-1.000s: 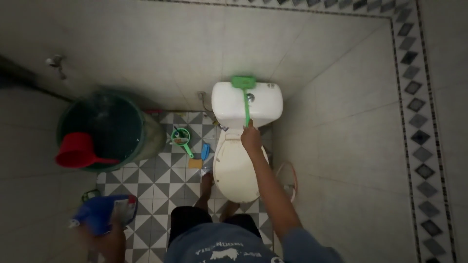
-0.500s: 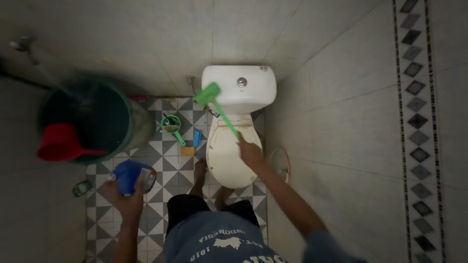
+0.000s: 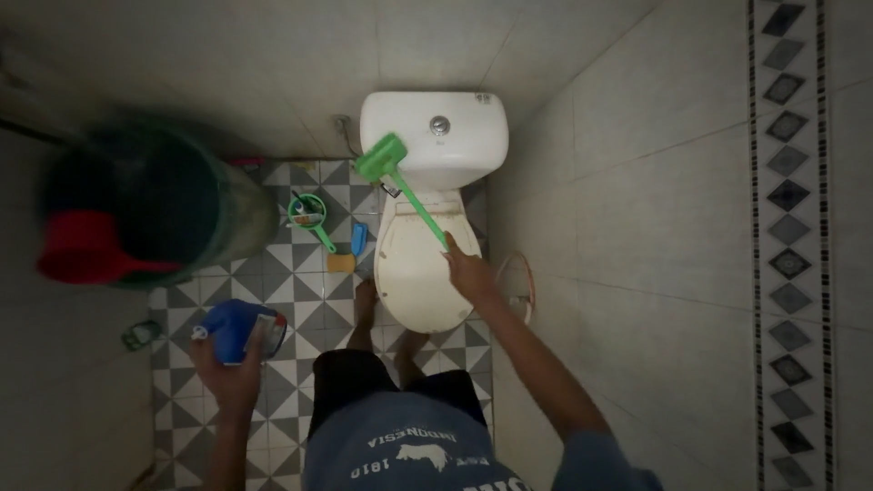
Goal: Clean the toilet using detergent and a brush.
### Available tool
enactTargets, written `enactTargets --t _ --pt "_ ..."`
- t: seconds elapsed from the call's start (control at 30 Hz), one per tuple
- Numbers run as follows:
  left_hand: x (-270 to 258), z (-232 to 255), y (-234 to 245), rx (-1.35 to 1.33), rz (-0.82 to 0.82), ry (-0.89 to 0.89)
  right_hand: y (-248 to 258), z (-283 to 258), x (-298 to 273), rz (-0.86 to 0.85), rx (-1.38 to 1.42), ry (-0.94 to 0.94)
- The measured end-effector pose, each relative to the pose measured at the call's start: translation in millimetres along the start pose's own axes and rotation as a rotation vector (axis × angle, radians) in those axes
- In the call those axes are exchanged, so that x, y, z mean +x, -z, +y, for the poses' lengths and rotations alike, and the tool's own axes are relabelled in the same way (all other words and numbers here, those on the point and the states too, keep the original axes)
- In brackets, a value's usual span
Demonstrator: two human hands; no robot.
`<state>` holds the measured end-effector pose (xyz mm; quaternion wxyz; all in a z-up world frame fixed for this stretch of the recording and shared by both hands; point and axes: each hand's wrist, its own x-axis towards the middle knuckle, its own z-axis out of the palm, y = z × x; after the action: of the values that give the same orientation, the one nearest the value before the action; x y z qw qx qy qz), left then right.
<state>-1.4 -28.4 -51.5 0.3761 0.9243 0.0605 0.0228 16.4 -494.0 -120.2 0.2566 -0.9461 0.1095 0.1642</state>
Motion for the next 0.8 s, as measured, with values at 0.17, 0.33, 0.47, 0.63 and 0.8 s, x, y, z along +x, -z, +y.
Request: enactTargets --t 0.17,0.33,0.47,0.63,0.8 --pt "-30.0 -21.3 2.1 -0.042 0.04 0.071 -51.4 137.6 -35.4 0.284 -0.008 0.116" --pt "-57.6 -18.8 1.1 0.075 0.057 0.045 -51.5 100.7 -69.4 0.131 0.155 -0.337" --pt "-68.3 -14.9 -13.8 -0.154 0.001 0.192 -72.6 53.0 -82.9 0.406 0.816 -0.269" --pt "-74.8 -30.7 -19.4 0.019 -0.036 0.122 -70.6 14.7 -46.4 0.287 1.885 -0.704" --pt "-63.1 -77.3 -16.5 0.041 -0.046 0.084 -155.1 -64.3 -26.3 -0.061 2.165 -1.09"
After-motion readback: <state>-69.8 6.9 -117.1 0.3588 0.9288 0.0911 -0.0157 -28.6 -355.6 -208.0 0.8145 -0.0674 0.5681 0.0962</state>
